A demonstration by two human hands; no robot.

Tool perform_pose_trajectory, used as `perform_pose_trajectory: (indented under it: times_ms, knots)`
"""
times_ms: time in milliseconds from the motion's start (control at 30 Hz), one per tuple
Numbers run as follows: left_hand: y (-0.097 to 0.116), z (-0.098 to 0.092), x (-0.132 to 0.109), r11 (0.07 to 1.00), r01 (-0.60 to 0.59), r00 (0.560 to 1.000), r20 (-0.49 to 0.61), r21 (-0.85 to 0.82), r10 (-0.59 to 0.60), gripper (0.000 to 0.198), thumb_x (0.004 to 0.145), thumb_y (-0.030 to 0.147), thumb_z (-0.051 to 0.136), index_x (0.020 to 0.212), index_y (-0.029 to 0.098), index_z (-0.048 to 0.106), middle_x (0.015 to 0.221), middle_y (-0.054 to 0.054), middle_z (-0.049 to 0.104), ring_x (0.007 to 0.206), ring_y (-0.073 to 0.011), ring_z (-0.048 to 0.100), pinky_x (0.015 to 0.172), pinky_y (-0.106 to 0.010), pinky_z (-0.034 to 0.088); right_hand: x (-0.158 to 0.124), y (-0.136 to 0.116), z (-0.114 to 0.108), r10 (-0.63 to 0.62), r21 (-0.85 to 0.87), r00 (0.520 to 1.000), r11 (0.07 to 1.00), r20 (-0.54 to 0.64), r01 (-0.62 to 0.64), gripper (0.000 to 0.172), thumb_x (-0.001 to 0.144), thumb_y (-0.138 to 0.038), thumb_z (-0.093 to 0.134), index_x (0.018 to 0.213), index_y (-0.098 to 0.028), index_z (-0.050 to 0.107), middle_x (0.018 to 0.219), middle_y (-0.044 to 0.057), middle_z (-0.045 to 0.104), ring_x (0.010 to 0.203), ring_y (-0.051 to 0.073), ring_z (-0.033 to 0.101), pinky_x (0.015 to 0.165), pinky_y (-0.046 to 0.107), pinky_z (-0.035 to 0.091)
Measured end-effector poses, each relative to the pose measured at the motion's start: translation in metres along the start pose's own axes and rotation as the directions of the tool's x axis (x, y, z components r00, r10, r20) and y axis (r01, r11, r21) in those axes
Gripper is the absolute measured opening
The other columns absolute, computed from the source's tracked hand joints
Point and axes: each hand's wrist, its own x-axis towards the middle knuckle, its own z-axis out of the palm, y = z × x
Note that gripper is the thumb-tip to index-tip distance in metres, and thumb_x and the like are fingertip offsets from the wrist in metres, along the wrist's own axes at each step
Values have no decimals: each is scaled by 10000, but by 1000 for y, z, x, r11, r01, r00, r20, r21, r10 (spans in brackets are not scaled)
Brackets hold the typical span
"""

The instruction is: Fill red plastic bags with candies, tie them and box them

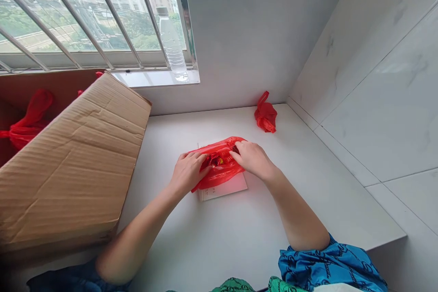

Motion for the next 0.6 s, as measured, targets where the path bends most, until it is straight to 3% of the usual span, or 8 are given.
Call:
perform_pose_trajectory:
  times_ms: [167, 300, 433, 500, 600]
  knots:
    - [-1, 1, 0, 997, 40, 996, -83, -60, -45, 249, 890, 166, 484, 1065, 243, 645, 983, -68, 749, 934, -247, 681, 887, -399, 429, -5, -4, -6, 28, 40, 1000, 999, -12, -28, 356, 988, -340, 402, 650, -229, 419, 580, -6, 500, 513, 156, 449, 513, 292, 294]
    - [-6, -5, 2, 994, 85, 987, -131, -69, -94, 308, 936, 152, 407, 1087, 256, 654, 936, -58, 760, 814, -222, 690, 751, -336, 437, -8, -6, -10, 43, 64, 999, 997, 8, -44, 380, 981, -357, 412, 631, -228, 482, 562, 1, 519, 510, 166, 459, 505, 299, 286]
    - [-10, -10, 4, 992, 124, 985, -114, -36, -127, 281, 986, 254, 421, 1139, 268, 657, 844, -51, 747, 728, -226, 677, 684, -324, 415, -13, -10, -19, -73, 251, 997, 965, -15, 74, 264, 959, -351, 468, 870, -267, 702, 791, 15, 700, 718, 188, 613, 609, 287, 399]
    - [-11, -11, 3, 992, 127, 989, -80, -12, -128, 251, 984, 279, 455, 1109, 267, 672, 822, -48, 734, 739, -229, 671, 661, -319, 406, -15, -10, -23, -105, 341, 992, 932, -62, 120, 235, 948, -361, 505, 1008, -308, 725, 934, 6, 730, 829, 189, 640, 673, 286, 434]
    - [-9, -15, 2, 995, 97, 989, -106, -27, -99, 233, 965, 281, 495, 1107, 246, 677, 1015, -72, 723, 886, -239, 660, 659, -314, 422, -14, -9, -25, -14, 423, 997, 905, -71, 42, 285, 931, -461, 537, 899, -259, 734, 800, 6, 702, 702, 179, 610, 601, 289, 411]
